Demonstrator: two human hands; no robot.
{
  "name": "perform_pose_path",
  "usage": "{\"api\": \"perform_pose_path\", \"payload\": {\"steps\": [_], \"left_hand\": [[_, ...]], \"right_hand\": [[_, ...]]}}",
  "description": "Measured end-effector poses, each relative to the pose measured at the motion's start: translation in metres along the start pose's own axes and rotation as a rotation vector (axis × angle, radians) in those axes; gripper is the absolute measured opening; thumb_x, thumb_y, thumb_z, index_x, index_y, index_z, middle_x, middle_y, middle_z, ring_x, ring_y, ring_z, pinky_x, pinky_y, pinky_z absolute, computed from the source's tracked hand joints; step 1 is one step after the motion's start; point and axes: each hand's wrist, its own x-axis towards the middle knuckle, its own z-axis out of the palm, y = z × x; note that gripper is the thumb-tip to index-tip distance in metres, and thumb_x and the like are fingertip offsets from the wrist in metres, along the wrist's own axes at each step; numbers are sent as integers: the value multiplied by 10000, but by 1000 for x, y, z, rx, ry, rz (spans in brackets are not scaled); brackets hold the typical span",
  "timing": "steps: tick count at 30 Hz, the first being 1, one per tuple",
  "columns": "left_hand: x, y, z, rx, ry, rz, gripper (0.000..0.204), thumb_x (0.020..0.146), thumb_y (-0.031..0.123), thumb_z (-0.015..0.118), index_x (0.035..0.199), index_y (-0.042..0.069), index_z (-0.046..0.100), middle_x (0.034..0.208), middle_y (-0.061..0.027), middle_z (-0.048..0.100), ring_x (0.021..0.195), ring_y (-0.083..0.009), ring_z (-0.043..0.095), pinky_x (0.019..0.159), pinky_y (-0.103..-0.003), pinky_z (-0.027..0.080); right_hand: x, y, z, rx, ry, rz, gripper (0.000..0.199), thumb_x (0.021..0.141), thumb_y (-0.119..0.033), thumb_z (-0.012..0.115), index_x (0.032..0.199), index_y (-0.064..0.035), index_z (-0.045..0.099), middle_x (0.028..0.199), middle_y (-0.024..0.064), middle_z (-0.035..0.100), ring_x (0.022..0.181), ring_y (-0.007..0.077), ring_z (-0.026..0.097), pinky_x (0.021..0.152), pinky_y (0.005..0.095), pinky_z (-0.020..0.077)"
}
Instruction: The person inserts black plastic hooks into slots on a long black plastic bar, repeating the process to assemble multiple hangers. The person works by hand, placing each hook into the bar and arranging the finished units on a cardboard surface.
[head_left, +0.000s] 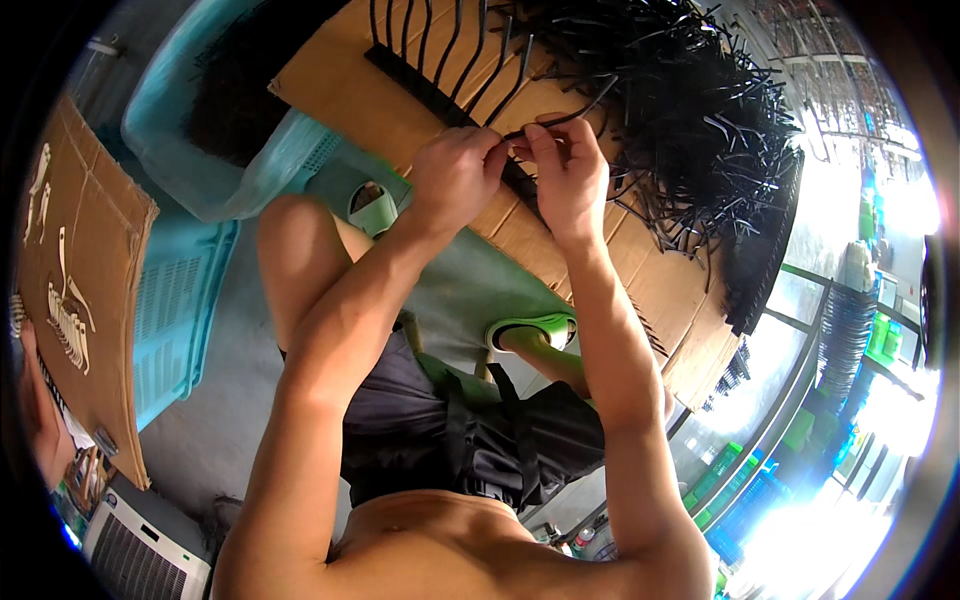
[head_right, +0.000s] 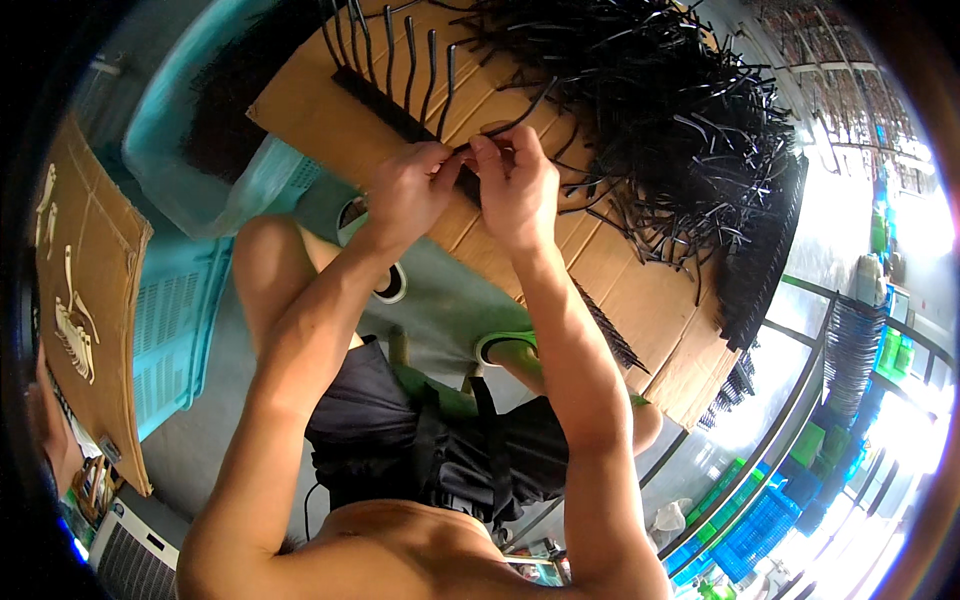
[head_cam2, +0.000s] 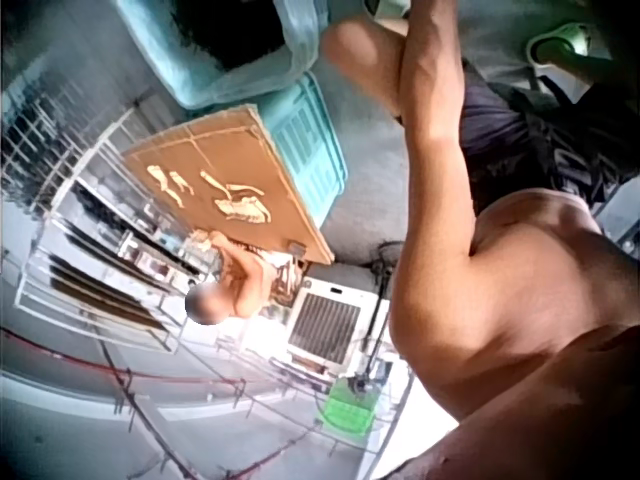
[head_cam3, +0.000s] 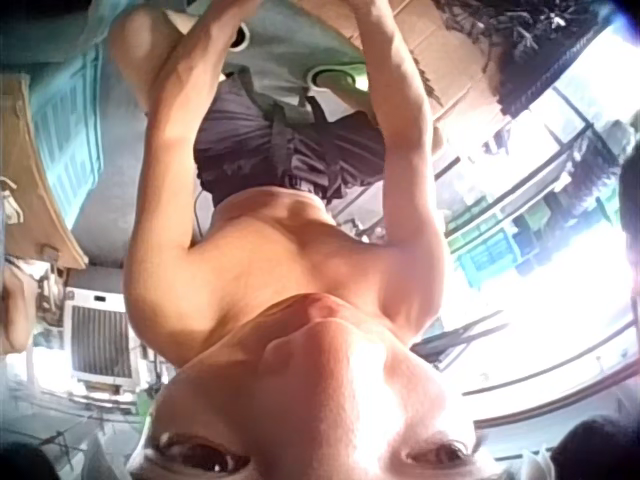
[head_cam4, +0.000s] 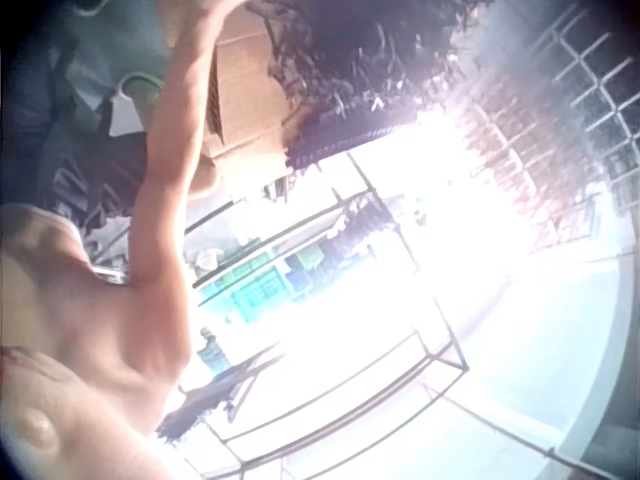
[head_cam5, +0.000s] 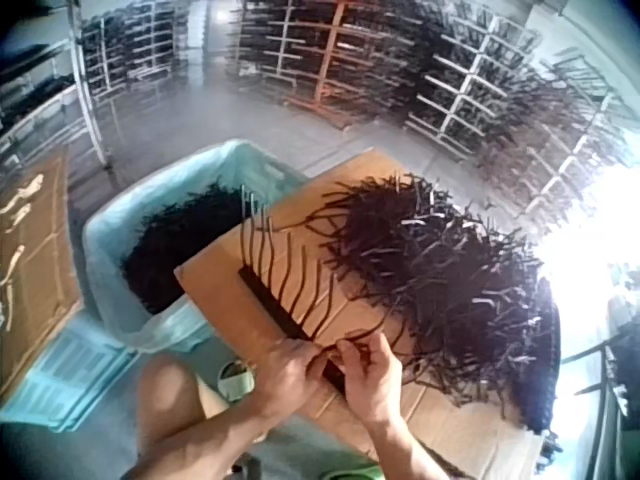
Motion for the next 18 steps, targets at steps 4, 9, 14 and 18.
{"api": "perform_pose_path", "payload": {"steps": [4, 9, 14, 18], "left_hand": [[-2, -1, 1, 32, -20, 6, 124, 767, 113, 706, 713, 68, 604, 694, -96, 627, 659, -304, 613, 589, -424, 495], [-1, 1, -3, 16, -3, -56, 138, 816, 153, 714, 757, 47, 647, 695, -129, 630, 617, -303, 624, 525, -377, 478], [4, 1, -15, 169, -133, -243, 203, 827, 218, 717, 731, 59, 635, 706, -94, 663, 636, -279, 639, 528, -388, 493], [1, 5, -13, -96, -34, -124, 200, 821, 227, 727, 868, 36, 690, 661, -104, 673, 539, -262, 647, 520, -344, 505]], "right_hand": [[-1, -2, 4, -199, -2, -193, 113, 877, -76, 650, 906, 11, 586, 831, 179, 640, 723, 310, 664, 630, 367, 522], [18, -15, -16, -367, -315, -234, 147, 871, -56, 639, 1003, 10, 643, 816, 134, 659, 717, 191, 656, 616, 311, 522], [75, 7, -60, -929, 197, 26, 281, 915, -260, 597, 1058, -26, 658, 897, 244, 687, 848, 376, 686, 735, 437, 551], [103, 36, -71, -1189, 137, 137, 358, 866, -334, 634, 1029, -17, 669, 930, 245, 687, 885, 420, 662, 789, 463, 540]]}}
